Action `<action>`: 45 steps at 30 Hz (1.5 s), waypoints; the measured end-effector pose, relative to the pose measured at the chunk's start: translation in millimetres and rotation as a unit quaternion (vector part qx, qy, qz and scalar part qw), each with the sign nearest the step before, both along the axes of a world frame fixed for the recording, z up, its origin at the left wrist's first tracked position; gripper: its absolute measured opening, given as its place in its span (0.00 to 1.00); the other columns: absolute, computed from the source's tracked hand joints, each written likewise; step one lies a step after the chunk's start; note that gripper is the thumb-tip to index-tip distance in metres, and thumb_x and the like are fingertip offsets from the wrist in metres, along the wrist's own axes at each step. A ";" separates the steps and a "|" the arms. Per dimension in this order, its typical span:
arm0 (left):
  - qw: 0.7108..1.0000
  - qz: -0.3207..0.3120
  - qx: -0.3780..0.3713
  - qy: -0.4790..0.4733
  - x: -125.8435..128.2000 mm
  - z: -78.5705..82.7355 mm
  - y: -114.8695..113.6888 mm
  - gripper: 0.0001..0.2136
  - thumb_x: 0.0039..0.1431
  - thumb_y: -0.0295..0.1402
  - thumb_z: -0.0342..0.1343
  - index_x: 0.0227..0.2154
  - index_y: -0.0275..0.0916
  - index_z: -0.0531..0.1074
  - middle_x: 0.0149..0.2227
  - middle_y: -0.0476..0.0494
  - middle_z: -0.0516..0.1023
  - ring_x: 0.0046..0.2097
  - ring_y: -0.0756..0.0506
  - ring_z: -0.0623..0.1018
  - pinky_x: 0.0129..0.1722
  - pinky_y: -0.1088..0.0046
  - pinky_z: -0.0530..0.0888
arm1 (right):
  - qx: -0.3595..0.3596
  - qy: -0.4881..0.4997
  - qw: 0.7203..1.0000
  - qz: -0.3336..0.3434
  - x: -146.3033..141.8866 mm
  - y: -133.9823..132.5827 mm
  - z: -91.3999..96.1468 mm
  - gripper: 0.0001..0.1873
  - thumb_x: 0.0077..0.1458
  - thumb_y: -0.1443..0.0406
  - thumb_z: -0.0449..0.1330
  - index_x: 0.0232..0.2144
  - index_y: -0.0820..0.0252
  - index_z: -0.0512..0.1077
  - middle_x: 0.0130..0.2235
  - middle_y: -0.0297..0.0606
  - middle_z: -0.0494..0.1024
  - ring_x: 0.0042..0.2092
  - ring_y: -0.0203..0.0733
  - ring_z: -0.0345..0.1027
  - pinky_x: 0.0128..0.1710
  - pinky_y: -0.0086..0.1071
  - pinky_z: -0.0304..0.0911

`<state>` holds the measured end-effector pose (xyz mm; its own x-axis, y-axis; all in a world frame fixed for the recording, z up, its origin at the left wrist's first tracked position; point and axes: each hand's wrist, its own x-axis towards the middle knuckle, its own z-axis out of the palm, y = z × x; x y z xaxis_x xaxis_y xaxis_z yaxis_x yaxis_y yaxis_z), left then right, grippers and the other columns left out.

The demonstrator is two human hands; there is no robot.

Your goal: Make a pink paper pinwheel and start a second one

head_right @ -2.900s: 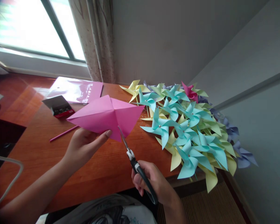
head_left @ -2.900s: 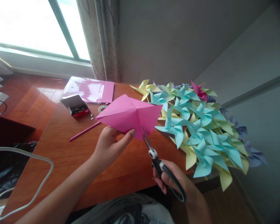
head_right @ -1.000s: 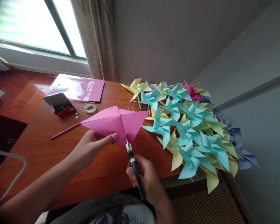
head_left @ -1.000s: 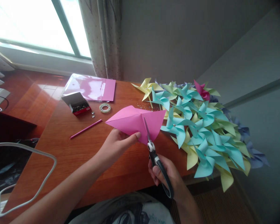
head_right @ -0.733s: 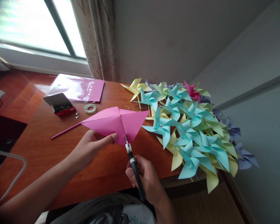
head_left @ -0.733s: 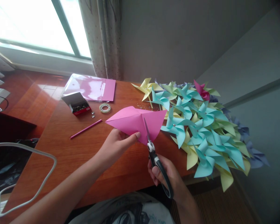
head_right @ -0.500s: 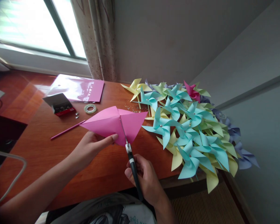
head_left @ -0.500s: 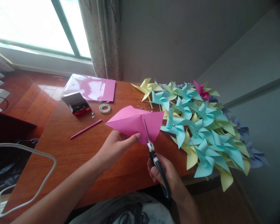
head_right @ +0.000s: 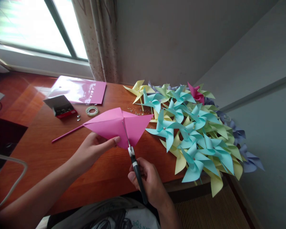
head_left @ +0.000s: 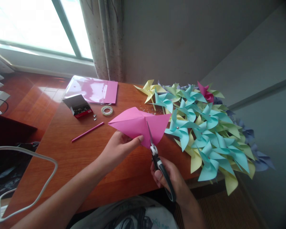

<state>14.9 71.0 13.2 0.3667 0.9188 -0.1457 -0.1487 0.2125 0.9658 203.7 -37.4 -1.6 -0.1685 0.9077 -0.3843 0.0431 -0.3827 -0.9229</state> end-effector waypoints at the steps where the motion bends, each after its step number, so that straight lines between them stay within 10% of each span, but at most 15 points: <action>1: 1.000 0.002 0.002 0.000 0.1 0.2 0.1 0.07 0.54 0.34 0.65 0.31 0.34 0.80 0.30 0.43 0.84 0.35 0.43 0.82 0.35 0.73 0.77 | 0.002 0.001 1.000 0.000 0.2 0.0 0.2 0.26 0.56 0.44 0.62 0.35 0.61 0.67 0.28 0.30 0.64 0.27 0.33 0.56 0.26 0.28 0.52; 45: 0.998 0.014 -0.034 -0.048 0.0 1.2 -0.1 0.08 0.51 0.30 0.67 0.34 0.33 0.80 0.30 0.45 0.85 0.35 0.46 0.82 0.35 0.78 0.76 | -0.009 0.038 0.998 -0.044 -5.3 -0.8 -8.4 0.25 0.54 0.45 0.64 0.30 0.60 0.66 0.20 0.25 0.61 0.20 0.27 0.51 0.19 0.23 0.49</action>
<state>14.9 70.9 14.4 0.3558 0.9181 -0.1747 -0.2462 0.2724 0.9301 198.4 -38.2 -10.1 -0.1170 0.9137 -0.3893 -0.0624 -0.3980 -0.9153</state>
